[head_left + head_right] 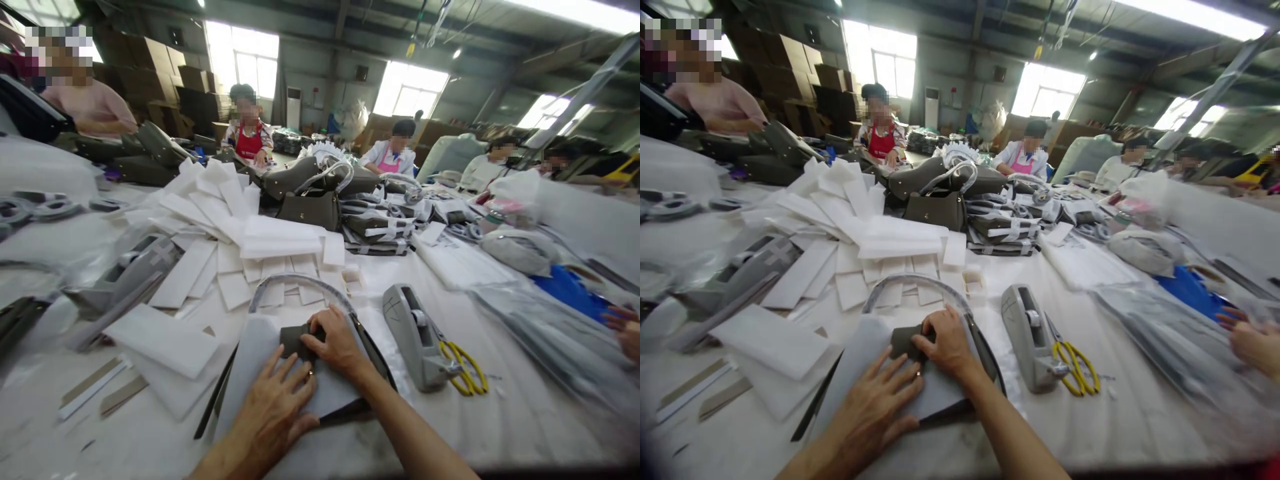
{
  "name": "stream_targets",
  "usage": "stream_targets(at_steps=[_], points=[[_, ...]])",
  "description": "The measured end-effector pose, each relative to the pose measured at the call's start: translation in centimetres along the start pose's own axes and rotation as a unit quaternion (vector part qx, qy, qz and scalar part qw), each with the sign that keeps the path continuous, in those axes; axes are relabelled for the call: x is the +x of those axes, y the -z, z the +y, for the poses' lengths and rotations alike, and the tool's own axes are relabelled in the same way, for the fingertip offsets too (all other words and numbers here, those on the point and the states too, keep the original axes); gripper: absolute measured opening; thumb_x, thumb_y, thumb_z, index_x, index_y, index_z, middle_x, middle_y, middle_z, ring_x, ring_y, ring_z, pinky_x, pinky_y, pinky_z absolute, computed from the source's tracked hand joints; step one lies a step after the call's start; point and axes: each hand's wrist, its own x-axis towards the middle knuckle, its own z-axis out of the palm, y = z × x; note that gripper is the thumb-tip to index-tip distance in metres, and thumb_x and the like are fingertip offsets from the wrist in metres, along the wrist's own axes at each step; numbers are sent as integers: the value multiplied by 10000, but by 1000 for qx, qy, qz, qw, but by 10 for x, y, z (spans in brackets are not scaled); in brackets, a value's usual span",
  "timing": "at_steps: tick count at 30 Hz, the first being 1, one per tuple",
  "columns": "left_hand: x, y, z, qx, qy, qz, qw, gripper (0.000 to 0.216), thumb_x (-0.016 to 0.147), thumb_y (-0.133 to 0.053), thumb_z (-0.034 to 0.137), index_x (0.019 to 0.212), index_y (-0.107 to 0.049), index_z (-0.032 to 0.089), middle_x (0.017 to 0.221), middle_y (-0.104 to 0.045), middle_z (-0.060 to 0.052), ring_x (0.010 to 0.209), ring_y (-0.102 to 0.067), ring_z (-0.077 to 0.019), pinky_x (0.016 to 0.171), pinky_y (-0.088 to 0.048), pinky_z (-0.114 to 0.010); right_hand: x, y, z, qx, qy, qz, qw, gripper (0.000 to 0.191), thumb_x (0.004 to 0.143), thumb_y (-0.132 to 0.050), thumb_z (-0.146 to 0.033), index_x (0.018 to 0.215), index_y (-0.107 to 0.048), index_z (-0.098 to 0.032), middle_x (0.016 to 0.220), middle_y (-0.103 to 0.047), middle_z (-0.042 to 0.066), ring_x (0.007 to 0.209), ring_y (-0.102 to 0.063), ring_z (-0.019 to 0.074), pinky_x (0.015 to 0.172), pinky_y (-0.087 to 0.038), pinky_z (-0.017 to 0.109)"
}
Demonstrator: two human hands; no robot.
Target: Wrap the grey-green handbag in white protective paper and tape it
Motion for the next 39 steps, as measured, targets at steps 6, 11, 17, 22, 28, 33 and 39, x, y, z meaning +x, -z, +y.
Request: stream_targets(at_steps=[6,11,17,22,28,33,39], points=[[-10,-6,4,29,12,-23,999,418,868,-655,449,1249,-597,288,1307,-642,-37,1241,-568,-307,1077,-413,-547,3,24,-18,29,51,1,998,56,846,-680,-191,862,-637,-224,935,-701,22,951,-637,202,1049,-390,445],[-11,-6,9,25,-11,13,1000,391,850,-695,387,1188,-610,210,1244,-650,-81,1204,-582,-288,1068,-438,-491,-4,55,-33,102,72,-212,969,97,875,-643,-148,884,-717,-211,894,-696,13,870,-645,154,849,-503,285],[-14,-7,16,4,-33,48,998,274,916,-614,304,1144,-609,153,1074,-681,-89,1030,-646,-214,1002,-503,-401,-18,50,-20,118,108,-298,941,212,899,-627,-164,1071,-746,-199,1013,-673,63,932,-647,162,873,-507,281],[-18,-9,17,-1,-36,61,998,291,923,-603,286,1176,-596,142,1021,-689,-83,1014,-655,-202,1018,-507,-414,-9,48,-21,60,144,-346,925,203,938,-586,-207,1045,-758,-204,959,-656,59,838,-639,149,779,-499,255],[-20,-12,19,-37,4,91,995,309,916,-610,306,1196,-595,177,989,-692,-69,950,-669,-205,983,-540,-404,13,51,-30,-5,213,-404,889,173,939,-575,-170,944,-747,-183,835,-619,15,693,-576,102,641,-437,194],[-20,-19,14,-50,4,113,992,301,890,-641,331,1154,-610,191,994,-697,-62,937,-673,-218,951,-561,-413,20,46,-30,-80,298,-407,860,250,962,-511,-127,750,-642,-145,773,-594,5,645,-501,107,575,-378,215],[-17,-13,16,-62,14,121,991,252,919,-604,314,1123,-621,167,1017,-707,-78,948,-677,-217,940,-559,-412,-9,34,-35,-119,176,-342,915,146,933,-512,-119,851,-631,-140,849,-626,54,740,-547,161,667,-418,274]])
